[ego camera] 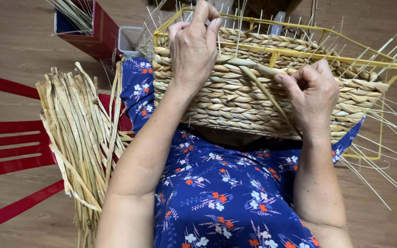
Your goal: The person weaves a basket by hand, interlacing dried plant stalks around a rectangular wire frame. They pick up individual stalks from a pile, thread them through the frame's vertical supports, and press them into place to form the basket's walls.
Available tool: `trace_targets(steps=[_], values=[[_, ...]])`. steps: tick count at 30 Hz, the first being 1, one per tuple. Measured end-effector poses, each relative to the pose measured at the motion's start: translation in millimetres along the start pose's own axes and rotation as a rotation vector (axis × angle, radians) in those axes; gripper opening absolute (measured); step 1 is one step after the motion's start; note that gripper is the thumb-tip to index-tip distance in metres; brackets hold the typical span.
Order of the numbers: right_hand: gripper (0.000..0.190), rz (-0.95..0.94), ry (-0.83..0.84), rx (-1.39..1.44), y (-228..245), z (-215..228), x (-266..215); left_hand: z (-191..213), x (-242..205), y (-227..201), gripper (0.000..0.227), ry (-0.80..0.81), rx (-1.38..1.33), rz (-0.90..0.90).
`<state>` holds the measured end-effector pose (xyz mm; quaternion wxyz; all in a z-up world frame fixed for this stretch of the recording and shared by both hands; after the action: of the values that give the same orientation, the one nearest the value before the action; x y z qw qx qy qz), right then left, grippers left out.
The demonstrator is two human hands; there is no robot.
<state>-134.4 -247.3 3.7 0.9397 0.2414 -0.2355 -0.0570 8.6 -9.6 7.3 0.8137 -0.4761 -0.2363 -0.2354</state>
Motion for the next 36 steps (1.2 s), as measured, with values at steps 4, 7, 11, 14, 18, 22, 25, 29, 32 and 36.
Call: trace_targets(steps=[4, 7, 11, 14, 18, 22, 25, 29, 32, 36], values=[[0.036, -0.013, -0.007, 0.011, 2, 0, 1, 3, 6, 4, 0.007, 0.029, 0.015, 0.020], [0.037, -0.012, -0.004, -0.003, 3, 1, 1, 19, 13, 9, 0.012, 0.127, -0.228, 0.136], [0.034, -0.015, -0.009, -0.001, 3, 1, 3, 59, 22, 7, 0.015, 0.063, -0.336, 0.031], [0.033, -0.009, -0.009, -0.019, 2, 0, 2, 68, 13, 19, 0.015, 0.087, -0.036, -0.054], [0.032, -0.006, -0.010, -0.039, 2, -1, 2, 64, 6, 22, 0.023, 0.228, 0.144, -0.202], [0.036, -0.007, -0.009, -0.024, -1, -2, 1, 59, 10, 23, 0.024, 0.281, 0.032, -0.150], [0.034, -0.001, -0.003, 0.002, -3, -2, -1, 58, 11, 20, 0.020, 0.321, -0.073, -0.071], [0.034, 0.009, -0.011, 0.013, -3, -3, 0, 56, 10, 16, 0.015, 0.301, -0.074, -0.009], [0.033, 0.001, -0.007, 0.010, -3, -3, -1, 55, 9, 16, 0.014, 0.296, -0.085, 0.029], [0.034, -0.005, 0.000, 0.005, -2, -2, -1, 63, 18, 13, 0.013, 0.257, -0.330, 0.157]])
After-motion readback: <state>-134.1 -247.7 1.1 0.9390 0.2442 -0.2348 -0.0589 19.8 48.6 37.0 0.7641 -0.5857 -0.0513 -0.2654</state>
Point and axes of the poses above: each hand's wrist, its own x-axis towards the middle knuckle, its own z-axis out of the back of the hand, y = z × x, the point moved 1 cm from there along x, towards the middle knuckle, and after that the axes turned 5 degrees about -x, right-handed, at the moved point
